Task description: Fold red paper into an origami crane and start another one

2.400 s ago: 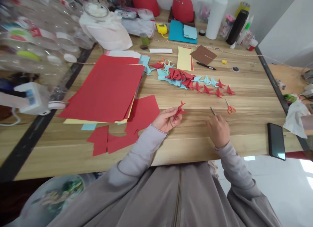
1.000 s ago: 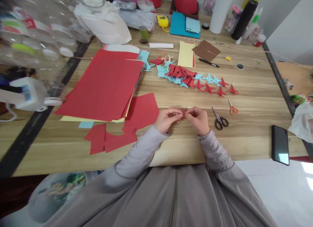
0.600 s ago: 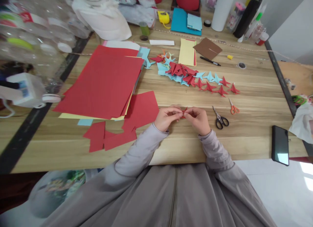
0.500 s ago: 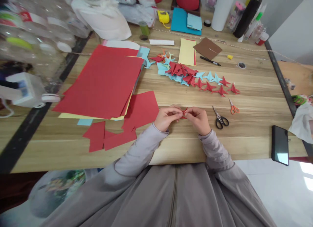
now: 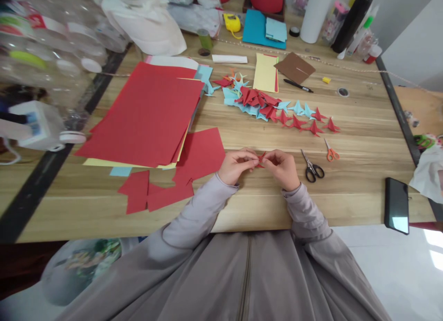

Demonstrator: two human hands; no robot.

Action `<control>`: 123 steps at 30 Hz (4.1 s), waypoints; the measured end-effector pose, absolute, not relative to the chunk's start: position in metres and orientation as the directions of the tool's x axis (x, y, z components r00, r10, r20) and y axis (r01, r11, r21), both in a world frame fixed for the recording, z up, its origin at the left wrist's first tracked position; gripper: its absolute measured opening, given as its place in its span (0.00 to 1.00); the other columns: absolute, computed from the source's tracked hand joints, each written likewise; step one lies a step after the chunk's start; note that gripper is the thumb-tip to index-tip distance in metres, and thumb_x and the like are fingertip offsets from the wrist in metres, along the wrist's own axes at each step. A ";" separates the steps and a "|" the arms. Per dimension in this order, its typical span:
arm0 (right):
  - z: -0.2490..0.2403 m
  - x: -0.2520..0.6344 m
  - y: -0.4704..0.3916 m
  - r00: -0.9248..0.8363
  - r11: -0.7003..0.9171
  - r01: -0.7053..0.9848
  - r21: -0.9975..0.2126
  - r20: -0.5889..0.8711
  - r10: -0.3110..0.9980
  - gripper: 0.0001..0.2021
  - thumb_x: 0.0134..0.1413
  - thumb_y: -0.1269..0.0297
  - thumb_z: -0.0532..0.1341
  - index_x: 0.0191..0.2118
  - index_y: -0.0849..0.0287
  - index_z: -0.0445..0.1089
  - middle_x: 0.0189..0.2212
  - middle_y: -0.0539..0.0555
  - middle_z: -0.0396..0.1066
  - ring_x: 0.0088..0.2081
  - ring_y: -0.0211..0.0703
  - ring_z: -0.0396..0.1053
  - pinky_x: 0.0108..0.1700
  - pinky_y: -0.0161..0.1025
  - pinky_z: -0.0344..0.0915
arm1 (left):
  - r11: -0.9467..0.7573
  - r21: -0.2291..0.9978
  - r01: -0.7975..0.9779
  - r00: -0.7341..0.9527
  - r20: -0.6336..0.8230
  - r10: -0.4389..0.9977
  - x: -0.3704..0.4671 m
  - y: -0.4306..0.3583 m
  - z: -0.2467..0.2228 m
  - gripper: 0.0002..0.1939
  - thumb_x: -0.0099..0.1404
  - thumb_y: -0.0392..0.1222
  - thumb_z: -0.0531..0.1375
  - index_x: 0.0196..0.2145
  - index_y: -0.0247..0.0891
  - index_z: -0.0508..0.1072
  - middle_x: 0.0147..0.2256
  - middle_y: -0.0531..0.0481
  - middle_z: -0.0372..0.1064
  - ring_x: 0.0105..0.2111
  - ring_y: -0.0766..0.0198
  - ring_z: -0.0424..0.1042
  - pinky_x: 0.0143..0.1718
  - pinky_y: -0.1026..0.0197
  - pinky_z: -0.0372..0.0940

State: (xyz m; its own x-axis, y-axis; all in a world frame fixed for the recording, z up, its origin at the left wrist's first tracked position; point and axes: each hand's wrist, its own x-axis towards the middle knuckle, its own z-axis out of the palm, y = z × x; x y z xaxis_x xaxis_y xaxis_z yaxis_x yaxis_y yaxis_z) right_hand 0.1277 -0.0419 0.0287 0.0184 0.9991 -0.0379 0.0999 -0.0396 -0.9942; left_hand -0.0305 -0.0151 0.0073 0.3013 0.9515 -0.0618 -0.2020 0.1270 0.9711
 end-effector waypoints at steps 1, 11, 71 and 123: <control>0.029 0.128 -0.042 0.011 -0.041 0.091 -0.995 -0.040 0.999 0.10 0.44 0.59 0.67 0.27 0.60 0.71 0.23 0.50 0.72 0.25 0.36 0.67 0.30 0.35 0.64 | 0.125 0.971 -0.204 0.304 -0.059 0.951 -0.030 -0.015 0.007 0.08 0.48 0.42 0.69 0.25 0.35 0.78 0.28 0.51 0.68 0.20 0.73 0.65 0.21 0.66 0.61; 0.029 0.128 -0.042 -0.018 -0.064 0.068 -0.996 -0.065 0.998 0.13 0.42 0.55 0.68 0.26 0.60 0.71 0.23 0.51 0.73 0.25 0.36 0.67 0.29 0.35 0.64 | 0.106 0.973 -0.206 0.321 -0.035 0.946 -0.031 -0.015 0.009 0.07 0.48 0.41 0.69 0.24 0.35 0.78 0.27 0.51 0.68 0.19 0.73 0.64 0.20 0.66 0.60; 0.021 0.134 -0.042 -0.139 0.110 0.103 -0.989 0.095 0.986 0.10 0.53 0.55 0.64 0.32 0.58 0.75 0.26 0.51 0.75 0.29 0.38 0.70 0.35 0.38 0.66 | 0.162 0.972 -0.171 0.350 -0.094 0.932 -0.031 -0.014 0.007 0.12 0.48 0.46 0.71 0.28 0.36 0.80 0.23 0.48 0.75 0.26 0.64 0.73 0.34 0.58 0.69; 0.027 0.132 -0.046 -0.110 0.298 0.561 -0.772 0.288 0.951 0.05 0.52 0.66 0.60 0.28 0.57 0.72 0.23 0.50 0.72 0.26 0.38 0.68 0.31 0.37 0.65 | -0.076 0.994 0.081 0.323 0.046 0.945 -0.028 -0.015 0.013 0.05 0.54 0.37 0.61 0.23 0.34 0.72 0.23 0.55 0.60 0.21 0.73 0.57 0.24 0.65 0.53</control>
State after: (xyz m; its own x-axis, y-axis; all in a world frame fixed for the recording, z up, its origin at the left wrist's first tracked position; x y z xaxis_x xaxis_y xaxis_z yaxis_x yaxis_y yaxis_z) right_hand 0.1323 -0.0459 0.0266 -0.1095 0.9513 0.2882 0.5613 0.2985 -0.7719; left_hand -0.0284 -0.0151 0.0128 0.3229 0.9453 0.0459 0.0811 -0.0759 0.9938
